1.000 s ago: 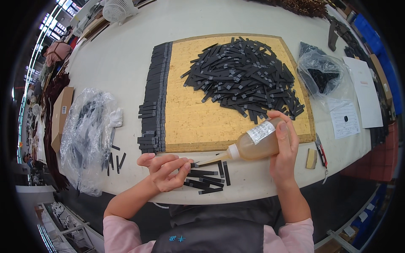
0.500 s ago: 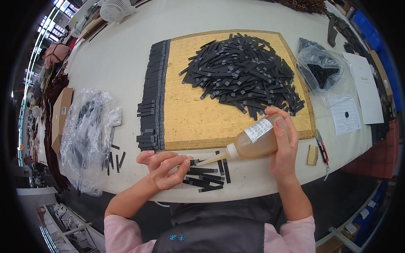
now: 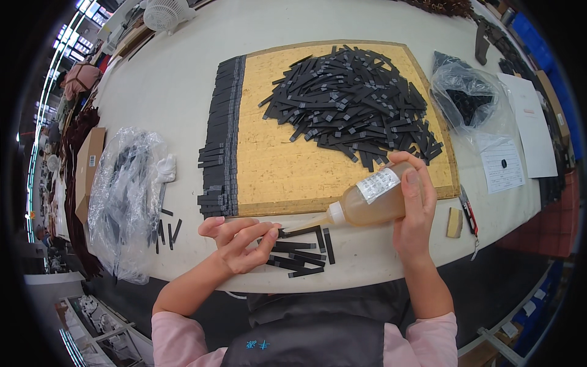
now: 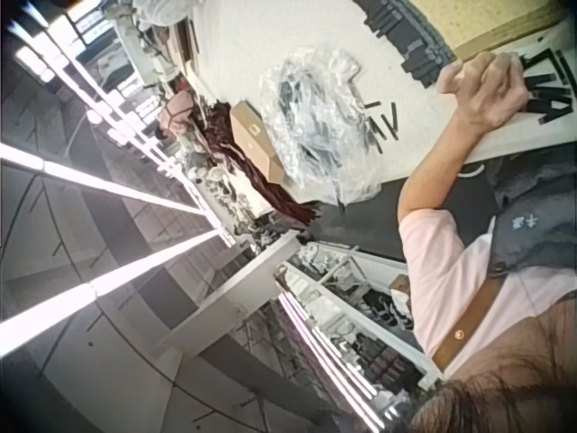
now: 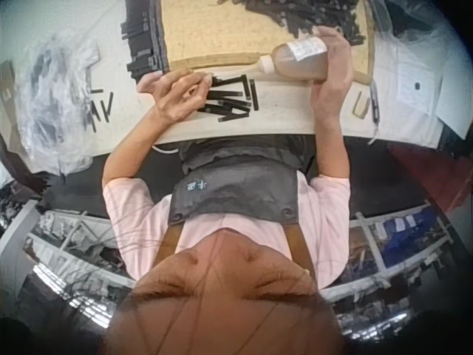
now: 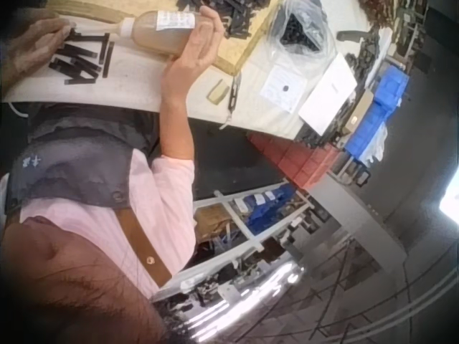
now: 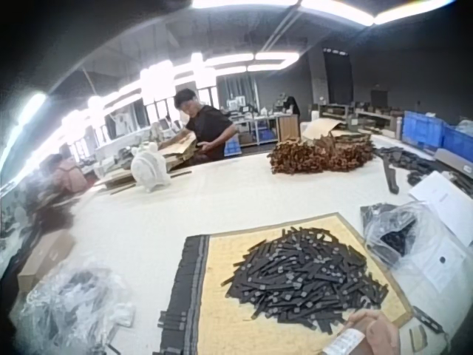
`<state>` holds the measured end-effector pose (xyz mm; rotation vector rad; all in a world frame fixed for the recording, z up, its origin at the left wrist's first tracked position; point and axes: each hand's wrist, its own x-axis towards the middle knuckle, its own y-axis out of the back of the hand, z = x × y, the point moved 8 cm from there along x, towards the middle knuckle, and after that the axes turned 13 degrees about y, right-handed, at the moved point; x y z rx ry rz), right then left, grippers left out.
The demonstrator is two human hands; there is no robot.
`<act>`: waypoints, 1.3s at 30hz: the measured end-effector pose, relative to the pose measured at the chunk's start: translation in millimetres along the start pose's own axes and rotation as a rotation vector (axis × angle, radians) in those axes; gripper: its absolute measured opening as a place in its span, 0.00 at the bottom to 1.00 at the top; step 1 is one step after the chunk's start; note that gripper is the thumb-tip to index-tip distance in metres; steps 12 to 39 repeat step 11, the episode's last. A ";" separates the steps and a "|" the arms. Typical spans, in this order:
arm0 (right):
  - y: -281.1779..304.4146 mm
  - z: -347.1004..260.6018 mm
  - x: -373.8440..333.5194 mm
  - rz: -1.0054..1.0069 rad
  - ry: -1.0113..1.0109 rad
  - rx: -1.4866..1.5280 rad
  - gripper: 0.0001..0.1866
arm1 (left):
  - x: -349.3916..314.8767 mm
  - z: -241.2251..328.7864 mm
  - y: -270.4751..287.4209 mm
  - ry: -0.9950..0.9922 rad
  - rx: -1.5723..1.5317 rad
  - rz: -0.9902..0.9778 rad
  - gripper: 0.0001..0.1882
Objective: The person applies glue from a squeeze bottle to small black rectangular components and places them onto a yellow board. They occasionally use a small wooden block to press the glued pieces into place. The task involves repetitive handling of individual parts from a pile on the table.
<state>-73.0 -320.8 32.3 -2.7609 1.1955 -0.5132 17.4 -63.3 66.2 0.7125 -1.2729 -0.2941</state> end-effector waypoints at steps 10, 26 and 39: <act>-1.3 0.6 -0.5 0.001 -0.011 0.003 0.20 | -0.6 0.4 -1.1 -0.002 0.010 -0.007 0.13; -1.7 1.1 -0.6 -0.009 -0.018 0.007 0.20 | -0.8 0.0 -1.2 -0.004 0.009 -0.006 0.13; -1.7 1.1 -0.6 -0.009 -0.018 0.007 0.20 | -0.8 0.0 -1.2 -0.004 0.009 -0.006 0.13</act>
